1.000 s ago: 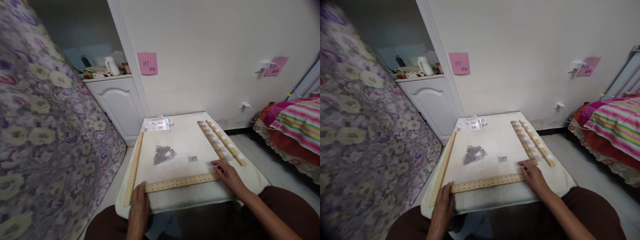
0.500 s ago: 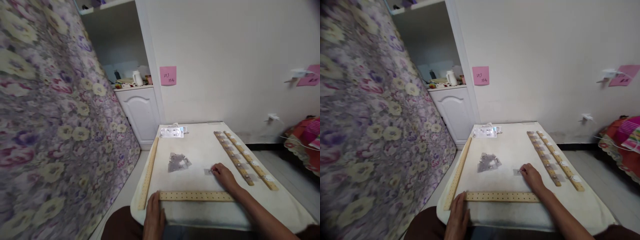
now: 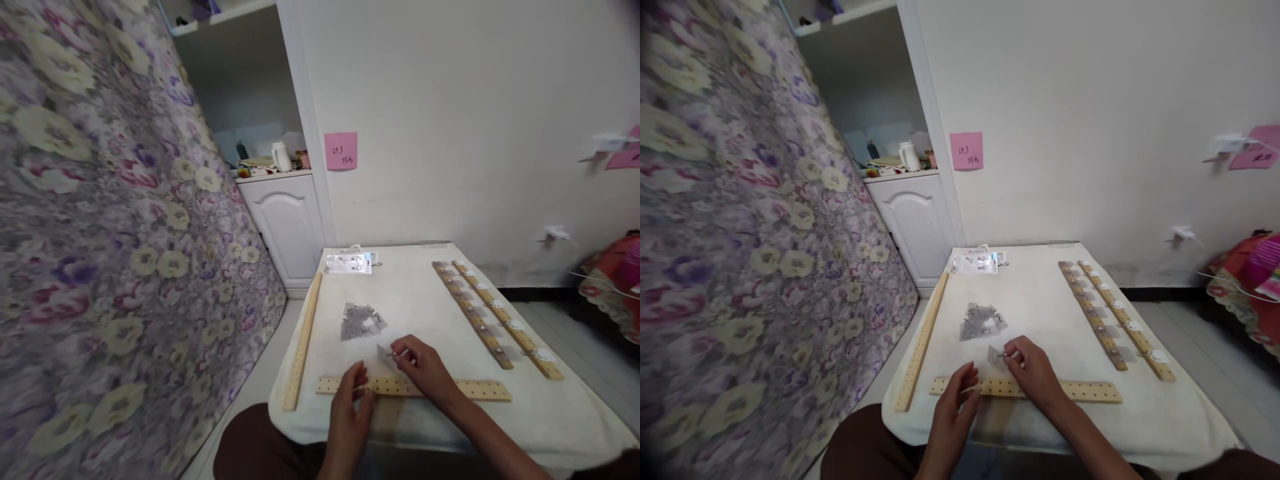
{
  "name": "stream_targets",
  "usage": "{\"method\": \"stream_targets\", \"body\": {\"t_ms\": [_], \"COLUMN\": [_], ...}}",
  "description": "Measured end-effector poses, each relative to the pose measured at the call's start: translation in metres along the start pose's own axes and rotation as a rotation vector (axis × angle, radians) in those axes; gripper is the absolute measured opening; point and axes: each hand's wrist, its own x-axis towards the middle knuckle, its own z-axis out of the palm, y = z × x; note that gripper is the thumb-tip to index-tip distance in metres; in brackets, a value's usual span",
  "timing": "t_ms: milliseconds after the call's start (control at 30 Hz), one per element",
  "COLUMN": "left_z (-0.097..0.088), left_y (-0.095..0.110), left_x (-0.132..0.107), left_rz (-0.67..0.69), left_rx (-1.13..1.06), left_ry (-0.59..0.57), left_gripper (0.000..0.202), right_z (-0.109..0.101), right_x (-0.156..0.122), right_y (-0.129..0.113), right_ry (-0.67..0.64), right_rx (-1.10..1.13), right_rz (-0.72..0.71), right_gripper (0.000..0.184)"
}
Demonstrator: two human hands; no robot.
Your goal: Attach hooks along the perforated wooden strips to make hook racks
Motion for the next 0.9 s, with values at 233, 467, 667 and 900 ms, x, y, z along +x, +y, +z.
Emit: {"method": "stream_targets", "body": {"t_ms": [233,467,667,900], "left_z": [0.01,0.01,0.014,0.012], "left_y": [0.0,-0.005,-0.012,-0.026], "left_x": [0.007,0.002,-0.001,-0.001], "left_rz": [-0.081,-0.145,-0.238,-0.399], "left_rx": [-0.14,-0.353,-0.471,-0.585], "left_ry": [0.039,-0.035,-0.045,0.028], "left_gripper": [0.039,0.029,0.029,0.037], "right_z": [0.022,0.03,0.044,0.042], "right_x": [-0.011,-0.014,-0.015,-0.023], "right_y": [-0.033,-0.043,-0.038,-0.017], "right_ry": [-0.037,-0.09,-0.093,-0.05], "right_rx": [-0.047,-0.102,-0.076,0.025], "right_rz": [-0.133,-0.205,-0.134,-0.027], "right_gripper": [0.009,0.01,0.016,0.03]}}
